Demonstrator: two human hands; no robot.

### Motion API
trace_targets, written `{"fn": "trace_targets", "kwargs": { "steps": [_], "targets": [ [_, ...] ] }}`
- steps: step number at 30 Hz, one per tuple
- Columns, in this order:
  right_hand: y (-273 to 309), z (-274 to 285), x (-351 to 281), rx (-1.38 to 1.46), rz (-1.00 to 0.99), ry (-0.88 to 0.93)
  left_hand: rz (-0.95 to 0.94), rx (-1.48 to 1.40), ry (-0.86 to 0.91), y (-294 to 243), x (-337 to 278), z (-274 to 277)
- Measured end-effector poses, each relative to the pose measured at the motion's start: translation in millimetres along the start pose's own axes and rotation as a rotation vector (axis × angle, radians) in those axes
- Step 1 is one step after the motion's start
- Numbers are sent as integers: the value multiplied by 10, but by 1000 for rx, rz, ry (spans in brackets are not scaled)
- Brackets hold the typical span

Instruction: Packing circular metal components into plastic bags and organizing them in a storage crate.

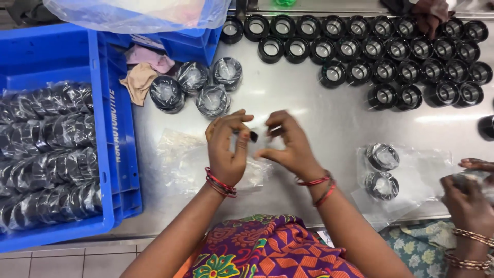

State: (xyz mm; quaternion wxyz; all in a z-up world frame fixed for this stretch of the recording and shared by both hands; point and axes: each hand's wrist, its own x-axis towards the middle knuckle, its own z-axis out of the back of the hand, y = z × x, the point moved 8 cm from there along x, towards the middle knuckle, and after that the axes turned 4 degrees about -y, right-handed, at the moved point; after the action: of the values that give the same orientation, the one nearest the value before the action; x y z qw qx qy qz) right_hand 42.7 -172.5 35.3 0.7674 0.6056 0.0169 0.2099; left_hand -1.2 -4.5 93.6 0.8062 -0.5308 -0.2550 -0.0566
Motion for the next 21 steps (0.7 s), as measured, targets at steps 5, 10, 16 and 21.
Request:
{"fn": "trace_targets", "kwargs": {
  "steps": [5, 10, 16, 21],
  "targets": [
    [-94, 166, -34, -125, -88, 107, 33, -362, -12, -139, 206, 81],
    [-5, -164, -41, 125, -66, 148, -74, -302, 198, -349, 354, -98],
    [-720, 63, -164, -62, -330, -87, -343, -98, 429, -342, 221, -217],
    [-480, 110, -237, 418, -673, 128, 296, -37, 643, 653, -172, -621]
  ]
}}
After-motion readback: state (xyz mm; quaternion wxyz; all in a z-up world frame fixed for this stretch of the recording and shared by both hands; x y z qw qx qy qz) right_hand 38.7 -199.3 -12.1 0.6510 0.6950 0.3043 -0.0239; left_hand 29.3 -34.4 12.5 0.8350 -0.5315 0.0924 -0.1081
